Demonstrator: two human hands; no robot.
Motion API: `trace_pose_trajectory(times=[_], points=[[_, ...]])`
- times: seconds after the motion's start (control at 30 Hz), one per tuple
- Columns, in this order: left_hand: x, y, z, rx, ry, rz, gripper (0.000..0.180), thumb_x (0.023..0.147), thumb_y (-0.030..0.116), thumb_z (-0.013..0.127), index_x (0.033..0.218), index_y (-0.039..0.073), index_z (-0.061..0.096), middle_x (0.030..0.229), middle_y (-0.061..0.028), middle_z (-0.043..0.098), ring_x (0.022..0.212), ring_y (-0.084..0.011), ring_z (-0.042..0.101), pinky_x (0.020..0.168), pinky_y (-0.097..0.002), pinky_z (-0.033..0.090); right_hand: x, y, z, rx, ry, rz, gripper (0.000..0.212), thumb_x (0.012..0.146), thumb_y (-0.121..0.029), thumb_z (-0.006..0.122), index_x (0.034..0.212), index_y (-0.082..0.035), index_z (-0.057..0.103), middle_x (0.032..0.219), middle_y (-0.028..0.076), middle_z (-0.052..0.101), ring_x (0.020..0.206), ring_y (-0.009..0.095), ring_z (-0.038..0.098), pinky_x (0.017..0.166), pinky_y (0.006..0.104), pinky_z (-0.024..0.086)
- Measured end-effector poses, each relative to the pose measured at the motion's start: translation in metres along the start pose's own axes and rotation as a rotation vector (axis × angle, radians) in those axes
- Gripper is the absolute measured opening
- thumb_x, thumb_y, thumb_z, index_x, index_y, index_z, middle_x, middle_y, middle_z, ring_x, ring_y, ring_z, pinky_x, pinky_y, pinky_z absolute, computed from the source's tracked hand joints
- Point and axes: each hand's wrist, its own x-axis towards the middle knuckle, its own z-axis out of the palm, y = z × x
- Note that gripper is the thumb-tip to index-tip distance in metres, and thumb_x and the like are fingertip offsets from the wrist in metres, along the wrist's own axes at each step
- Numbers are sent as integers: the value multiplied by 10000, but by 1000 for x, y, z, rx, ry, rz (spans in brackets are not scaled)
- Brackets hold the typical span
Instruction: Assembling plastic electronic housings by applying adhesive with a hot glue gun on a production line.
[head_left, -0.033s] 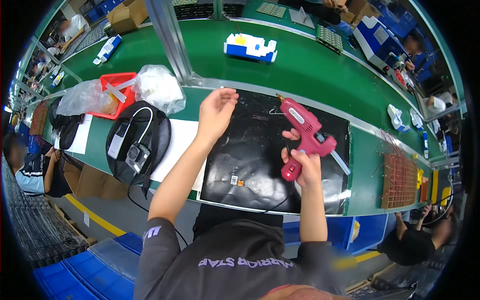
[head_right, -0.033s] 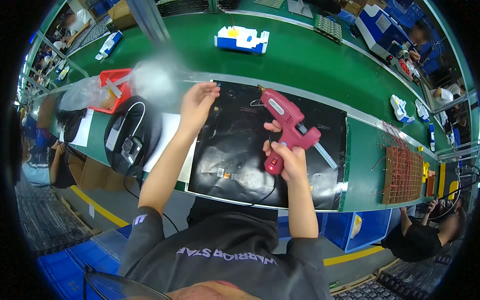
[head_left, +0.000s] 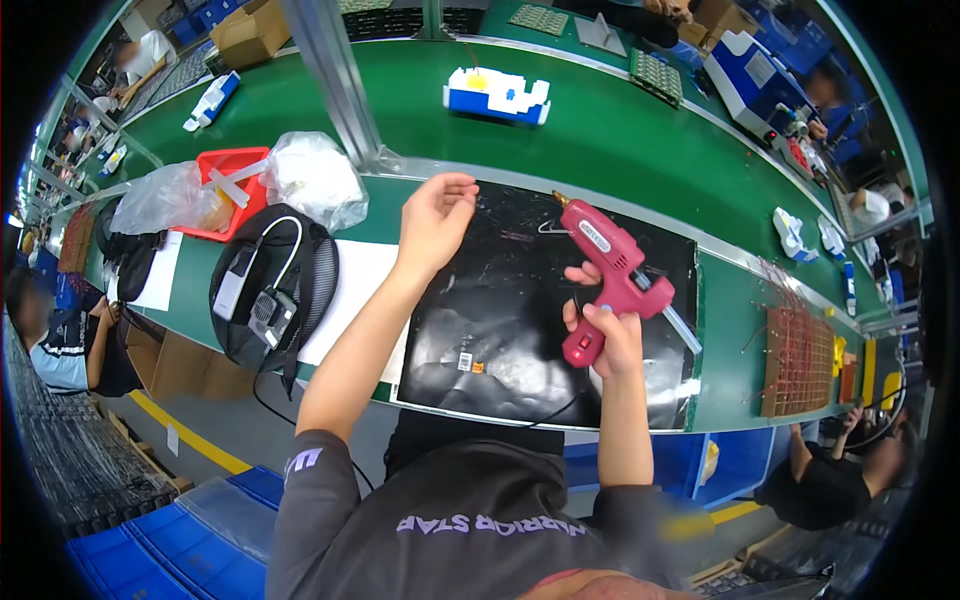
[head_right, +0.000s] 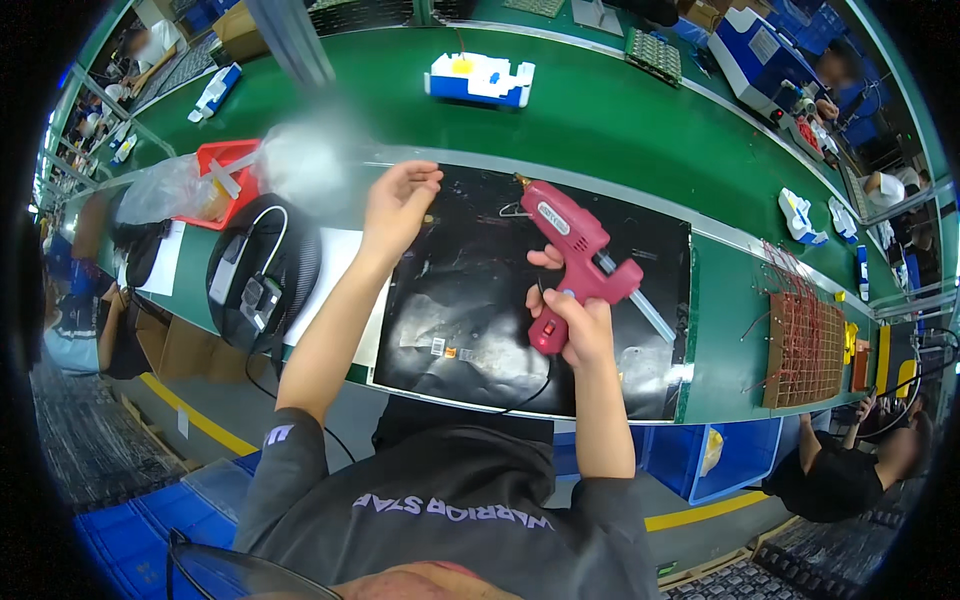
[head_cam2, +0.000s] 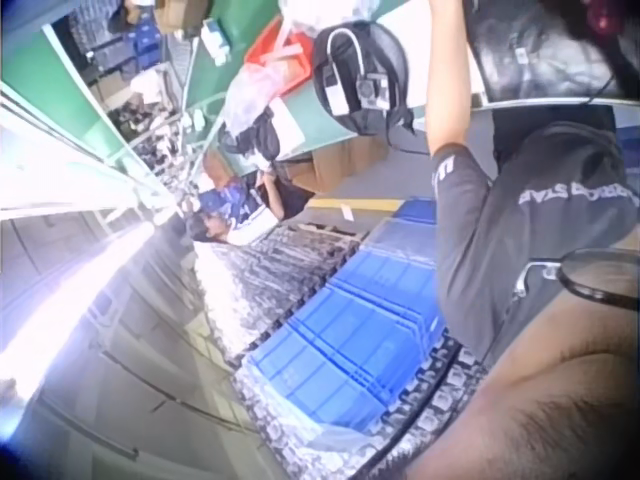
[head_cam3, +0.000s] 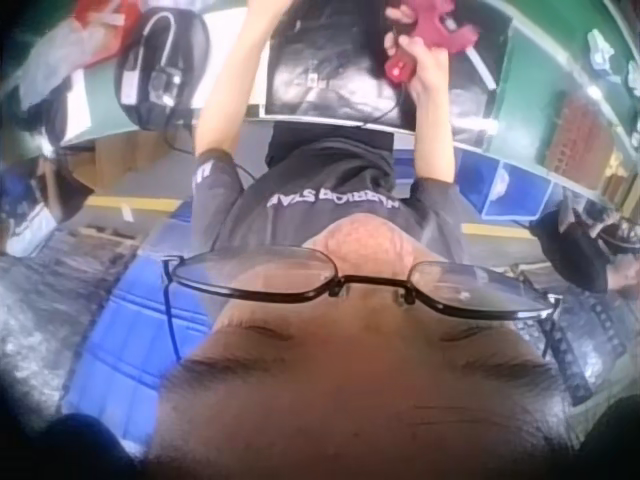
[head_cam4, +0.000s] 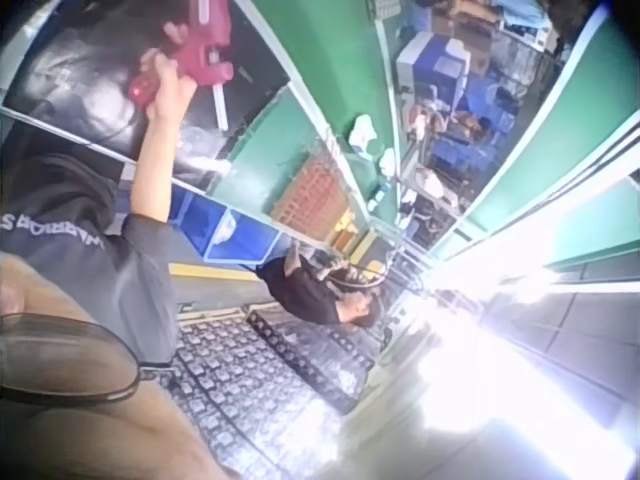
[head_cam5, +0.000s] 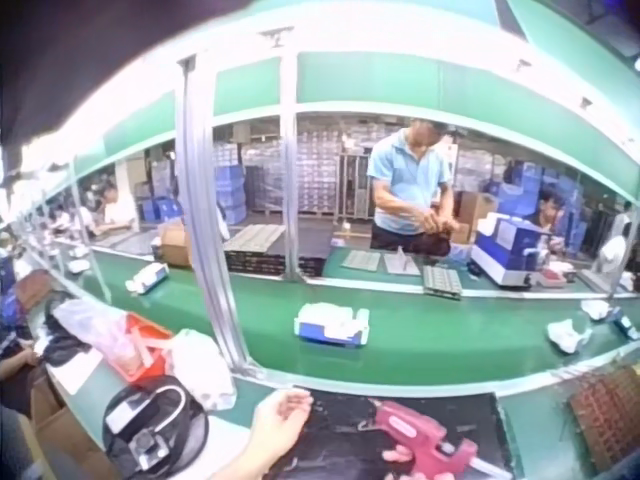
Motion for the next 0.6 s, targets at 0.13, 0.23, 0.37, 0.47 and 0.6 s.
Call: trace_pose_trajectory(times=[0.13, 0.23, 0.37, 0.47, 0.6], points=[[-27, 13, 34, 245, -186, 248, 169, 755, 42, 685, 913, -6, 650, 887, -118, 653, 765, -192, 656, 692, -275, 521, -15, -2, -7, 54, 53, 37, 517, 749, 38, 540, 1256, 27, 443, 1168, 185, 560, 721, 224, 592, 612, 299, 473], [-41, 18, 54, 429, -169, 569, 202, 707, 18, 717, 899, 8, 655, 899, -100, 638, 829, -262, 622, 705, -318, 514, -22, 0, -9, 79, 3, 54, 516, 751, 38, 537, 1258, 28, 439, 1152, 186, 572, 715, 222, 592, 610, 299, 473], [-42, 11, 56, 519, -194, 635, 177, 701, -7, 706, 870, 10, 658, 849, -91, 618, 775, -261, 598, 656, -334, 500, -24, 3, -6, 75, -13, 65, 499, 763, 49, 524, 1255, 28, 442, 1147, 187, 582, 699, 212, 593, 599, 292, 476], [-48, 14, 57, 581, -148, 669, 152, 702, -12, 702, 846, 7, 656, 809, -87, 605, 753, -262, 589, 644, -335, 492, -22, 4, -3, 57, 42, 85, 459, 787, 48, 522, 1241, 30, 458, 1121, 174, 599, 684, 199, 598, 581, 278, 480], [-59, 11, 61, 613, -78, 600, 112, 710, -20, 690, 813, -2, 651, 787, -92, 598, 734, -265, 582, 626, -340, 483, -21, 9, 7, -25, 143, 93, 406, 823, 4, 535, 1222, 37, 469, 1090, 185, 610, 627, 205, 590, 543, 274, 477]])
